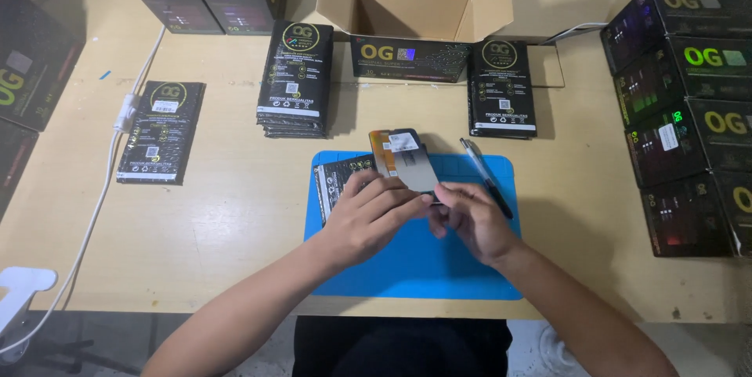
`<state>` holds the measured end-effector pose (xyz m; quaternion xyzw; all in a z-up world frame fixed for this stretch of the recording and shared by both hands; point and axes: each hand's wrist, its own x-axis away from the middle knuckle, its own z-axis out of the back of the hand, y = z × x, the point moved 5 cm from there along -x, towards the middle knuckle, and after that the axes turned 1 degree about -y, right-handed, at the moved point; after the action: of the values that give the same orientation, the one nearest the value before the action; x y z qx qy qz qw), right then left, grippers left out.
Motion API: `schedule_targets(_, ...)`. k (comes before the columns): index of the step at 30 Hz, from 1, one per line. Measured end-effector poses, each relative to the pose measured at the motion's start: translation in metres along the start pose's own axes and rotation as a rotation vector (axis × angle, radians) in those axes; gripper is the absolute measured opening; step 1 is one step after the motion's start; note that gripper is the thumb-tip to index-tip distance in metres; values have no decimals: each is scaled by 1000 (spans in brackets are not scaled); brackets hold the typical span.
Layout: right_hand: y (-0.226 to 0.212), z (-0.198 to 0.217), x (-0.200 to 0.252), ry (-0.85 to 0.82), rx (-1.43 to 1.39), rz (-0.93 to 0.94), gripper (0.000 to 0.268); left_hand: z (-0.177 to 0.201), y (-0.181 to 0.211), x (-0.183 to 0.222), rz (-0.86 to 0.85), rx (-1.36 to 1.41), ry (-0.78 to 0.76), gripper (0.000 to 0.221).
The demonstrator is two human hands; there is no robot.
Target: Unboxing, peeling protective film from, and inspecting smartphone screen assemblies.
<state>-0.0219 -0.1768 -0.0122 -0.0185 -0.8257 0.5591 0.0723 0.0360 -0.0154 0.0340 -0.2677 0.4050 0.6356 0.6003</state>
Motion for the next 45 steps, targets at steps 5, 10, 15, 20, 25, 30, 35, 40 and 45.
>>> schedule_targets(5,-2,2,2,28,8,-42,42,-6,1,0,24,35,37,16)
schedule_targets(10,6,10,0,25,20,-55,38,-6,3,-7,41,0,20,9)
schedule_targets(15,-4,6,2,-38,215,42,45,-2,12,-19,31,-8,-39,15)
schedule_targets(20,-53,-27,13,-54,308,198,37,-23,8,4,30,95,-54,17)
schedule_targets(25,-45,-27,13,-121,392,362,27,-13,19,-11,136,171,-38,21)
schedule_targets(30,-12,-6,11,-204,405,347,32,-6,6,-10,350,605,-6,23)
schedule_targets(35,-15,-14,11,-216,452,276,76,-10,-7,-6,408,623,49,16)
schedule_targets(40,-9,-16,5,-252,484,273,107,-4,-10,-10,435,642,97,14)
schedule_targets(45,-9,-22,4,-324,541,281,110,4,-18,-10,437,593,172,17)
